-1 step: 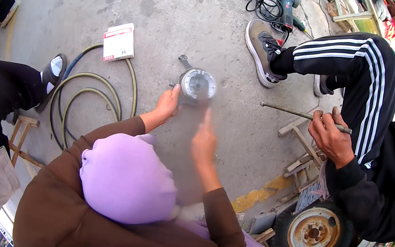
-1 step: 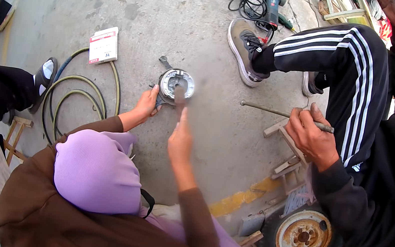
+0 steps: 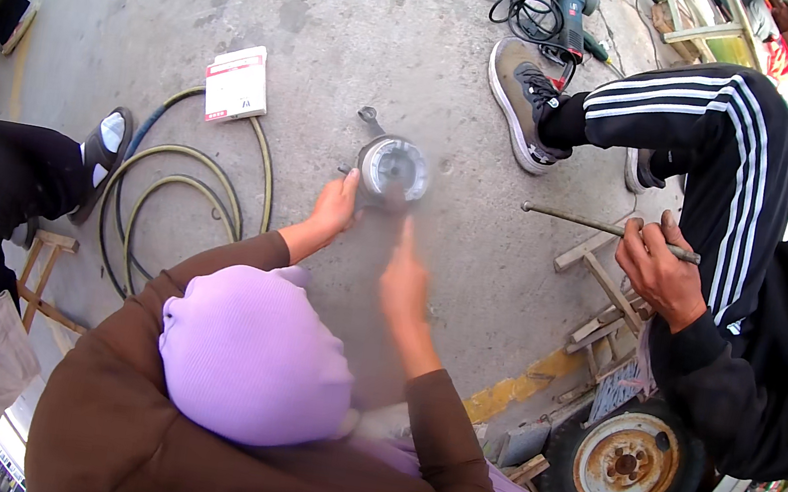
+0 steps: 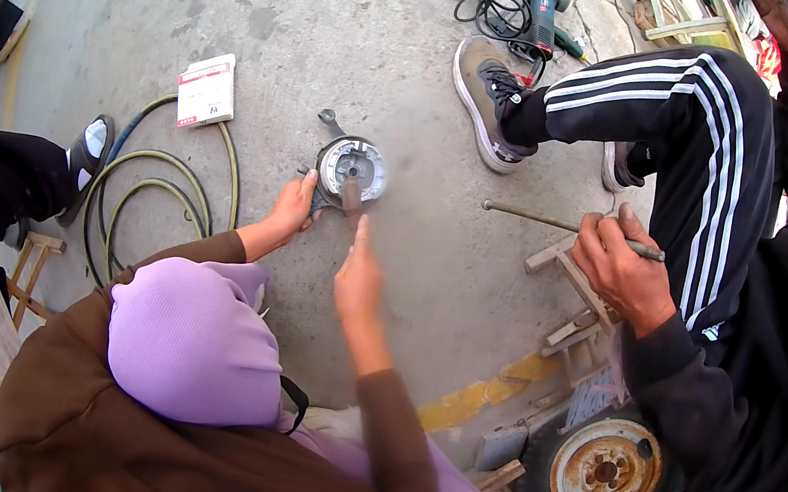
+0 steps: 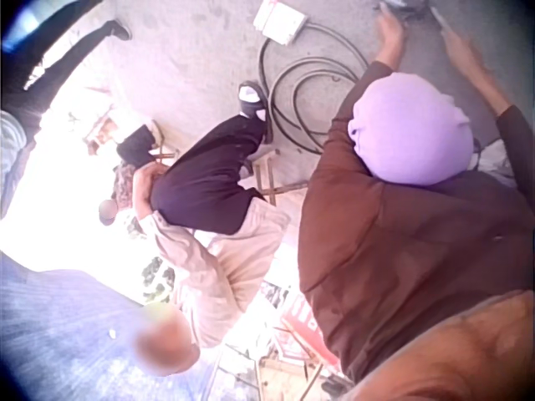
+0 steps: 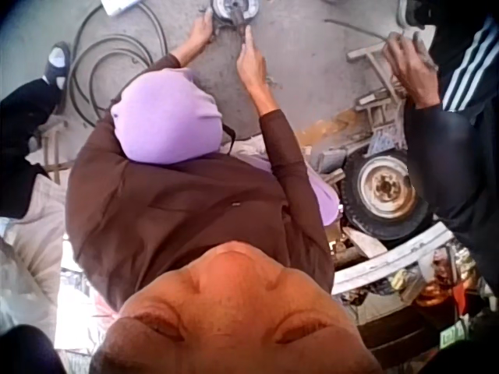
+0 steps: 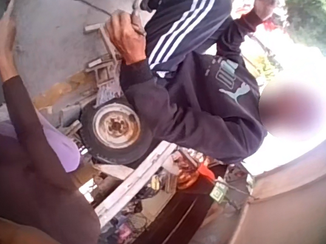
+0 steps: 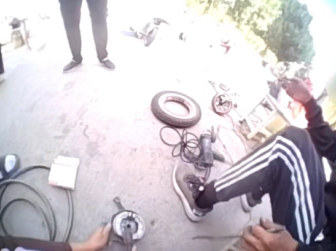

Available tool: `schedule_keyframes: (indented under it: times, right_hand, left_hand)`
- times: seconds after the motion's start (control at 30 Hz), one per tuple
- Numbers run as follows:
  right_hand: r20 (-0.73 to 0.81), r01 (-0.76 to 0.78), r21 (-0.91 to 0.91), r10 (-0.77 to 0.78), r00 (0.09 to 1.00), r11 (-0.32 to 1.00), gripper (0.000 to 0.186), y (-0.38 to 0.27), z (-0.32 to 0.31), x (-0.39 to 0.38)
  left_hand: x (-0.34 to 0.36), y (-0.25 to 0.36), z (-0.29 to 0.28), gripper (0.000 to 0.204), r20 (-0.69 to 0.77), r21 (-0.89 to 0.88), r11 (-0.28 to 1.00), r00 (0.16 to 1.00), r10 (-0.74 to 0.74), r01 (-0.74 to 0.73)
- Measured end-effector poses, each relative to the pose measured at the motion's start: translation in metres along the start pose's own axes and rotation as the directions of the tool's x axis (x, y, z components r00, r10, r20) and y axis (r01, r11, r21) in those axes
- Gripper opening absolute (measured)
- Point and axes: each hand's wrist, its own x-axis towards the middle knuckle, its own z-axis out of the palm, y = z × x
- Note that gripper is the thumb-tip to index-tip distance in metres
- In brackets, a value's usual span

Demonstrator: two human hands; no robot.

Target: The person removes a metal part from the rear of a scooter, sits on the ground, and cleans it with a cloth. They then open a box, take out a new part, and install it into the cleaned metal housing. Finally, they reattach the assembly to the scooter.

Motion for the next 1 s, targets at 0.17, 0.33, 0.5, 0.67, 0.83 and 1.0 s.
schedule_keyframes:
  times: [0.17, 0.33, 0.5, 0.67, 0.83, 1.0]
  right_hand:
    - [-0.116, 0.089, -0.003, -0.089, 0.989, 0.996, 0.052, 0.009, 0.002, 0.001]
    - [-0.128, 0.076, 0.036, -0.07, 0.989, 0.996, 0.054, 0.003, -0.006, 0.004]
    - [-0.009, -0.051, -0.064, 0.05, 0.999, 0.997, 0.051, 0.01, -0.001, 0.011]
    - [-0.178, 0.063, 0.093, -0.046, 0.983, 0.994, 0.05, 0.01, 0.009, 0.008]
    - [-0.011, -0.118, 0.114, 0.12, 0.993, 0.986, 0.05, -0.014, -0.001, 0.004]
    - [-0.012, -0.013, -0.031, 0.013, 1.0, 0.999, 0.048, 0.0, 0.012, 0.0]
  left_hand:
    - [-0.002, 0.003, 0.005, 0.05, -0.038, 0.032, 0.999, 0.999, 0.017, -0.016]
    - [0.003, -0.005, 0.007, 0.046, -0.058, 0.062, 0.997, 0.997, 0.043, -0.039]
    - [0.011, -0.006, 0.006, 0.045, -0.107, 0.122, 0.987, 0.988, 0.114, -0.101]
    - [0.004, -0.002, 0.009, 0.046, -0.092, 0.057, 0.998, 0.996, 0.008, -0.002]
    - [0.002, -0.007, 0.005, 0.046, -0.082, 0.071, 0.997, 0.997, -0.003, 0.008]
    - [0.004, -0.004, 0.011, 0.047, -0.069, 0.071, 0.997, 0.997, 0.035, -0.03]
